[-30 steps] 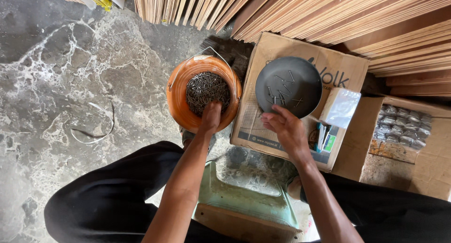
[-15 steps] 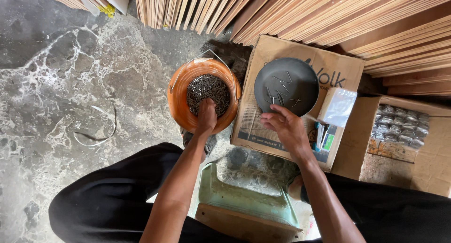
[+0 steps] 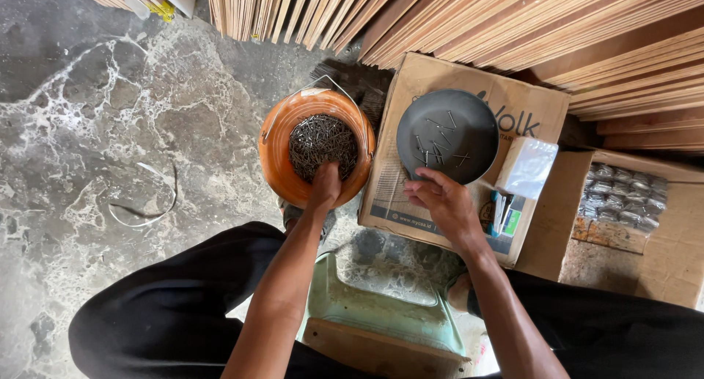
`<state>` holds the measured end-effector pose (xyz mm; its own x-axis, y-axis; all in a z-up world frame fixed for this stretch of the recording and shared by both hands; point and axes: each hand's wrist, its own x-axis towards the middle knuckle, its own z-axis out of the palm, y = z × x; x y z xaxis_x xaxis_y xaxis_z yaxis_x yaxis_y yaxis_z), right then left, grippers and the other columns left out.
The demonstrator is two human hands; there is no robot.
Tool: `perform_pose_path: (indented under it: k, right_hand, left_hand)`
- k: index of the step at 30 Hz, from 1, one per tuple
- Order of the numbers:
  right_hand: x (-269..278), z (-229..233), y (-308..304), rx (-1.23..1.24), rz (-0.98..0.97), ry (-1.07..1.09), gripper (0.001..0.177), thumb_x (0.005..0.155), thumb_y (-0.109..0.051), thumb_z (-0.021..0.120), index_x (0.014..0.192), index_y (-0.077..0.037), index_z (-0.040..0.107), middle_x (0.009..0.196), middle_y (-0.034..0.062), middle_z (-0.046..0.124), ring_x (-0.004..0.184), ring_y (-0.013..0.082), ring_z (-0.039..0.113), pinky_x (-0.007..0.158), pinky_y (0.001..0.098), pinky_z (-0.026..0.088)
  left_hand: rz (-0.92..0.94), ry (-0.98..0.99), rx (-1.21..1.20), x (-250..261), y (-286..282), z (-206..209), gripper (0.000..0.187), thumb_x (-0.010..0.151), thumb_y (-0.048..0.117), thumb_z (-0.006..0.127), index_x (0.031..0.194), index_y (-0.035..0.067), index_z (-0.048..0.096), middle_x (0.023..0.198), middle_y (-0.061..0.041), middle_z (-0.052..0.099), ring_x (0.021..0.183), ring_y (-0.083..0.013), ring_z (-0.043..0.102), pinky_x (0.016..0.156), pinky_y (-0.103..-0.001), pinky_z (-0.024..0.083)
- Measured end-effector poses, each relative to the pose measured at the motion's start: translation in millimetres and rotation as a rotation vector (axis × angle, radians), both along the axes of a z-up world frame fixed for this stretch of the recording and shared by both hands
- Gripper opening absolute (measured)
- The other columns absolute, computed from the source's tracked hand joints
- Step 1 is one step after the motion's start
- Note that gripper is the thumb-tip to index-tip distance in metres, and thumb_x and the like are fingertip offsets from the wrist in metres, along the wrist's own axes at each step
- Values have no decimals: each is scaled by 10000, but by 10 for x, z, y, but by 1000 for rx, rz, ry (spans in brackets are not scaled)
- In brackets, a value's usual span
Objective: The person sits on a low stool and transfers small metal nails from an orange bucket into a black pan placed on a cardboard box. They use both hands to scoop and place the nails, continuing the process until the pan is filled.
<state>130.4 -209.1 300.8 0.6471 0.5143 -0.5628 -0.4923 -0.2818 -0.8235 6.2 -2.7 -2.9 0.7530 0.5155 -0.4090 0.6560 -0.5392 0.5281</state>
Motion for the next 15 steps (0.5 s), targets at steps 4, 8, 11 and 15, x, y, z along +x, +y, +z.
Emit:
perform_pose_path:
  k: [4, 8, 11, 15]
  right_hand:
    - [-16, -8, 20, 2, 0, 28, 412, 843, 10, 526, 1231, 121, 446, 1014, 312, 601, 914, 319, 629, 829, 403, 529]
    - [-15, -7, 34, -31, 19, 23, 407, 839, 4, 541, 1224, 111, 461, 1007, 311, 606, 908, 320, 638, 828, 403, 533]
    - [10, 54, 33, -73, 71, -5, 403, 850, -14, 542, 1234, 84, 472, 1015, 302, 609, 916, 329, 640, 824, 399, 532]
    - [-2, 2, 29, -44, 65, -16, 398, 850, -4, 542, 1231, 90, 475, 1023, 310, 600, 905, 324, 636, 815, 393, 536]
  left_hand:
    - [-52, -117, 43, -23, -59, -112, 231, 792, -93, 540, 1015, -37, 563, 939, -232, 556, 843, -397, 590, 675, -463, 548]
    - [-114, -92, 59, -150, -78, -337, 270, 775, -73, 587, 1043, -49, 562, 960, -247, 559, 834, -383, 603, 668, -472, 554]
    - [-93, -70, 78, -110, -198, 251, 261, 783, -70, 573, 1042, -53, 559, 968, -228, 556, 813, -380, 606, 649, -471, 560]
    - [42, -132, 96, 43, -99, 599, 164, 794, -18, 587, 952, -38, 553, 895, -163, 550, 818, -346, 601, 639, -433, 544]
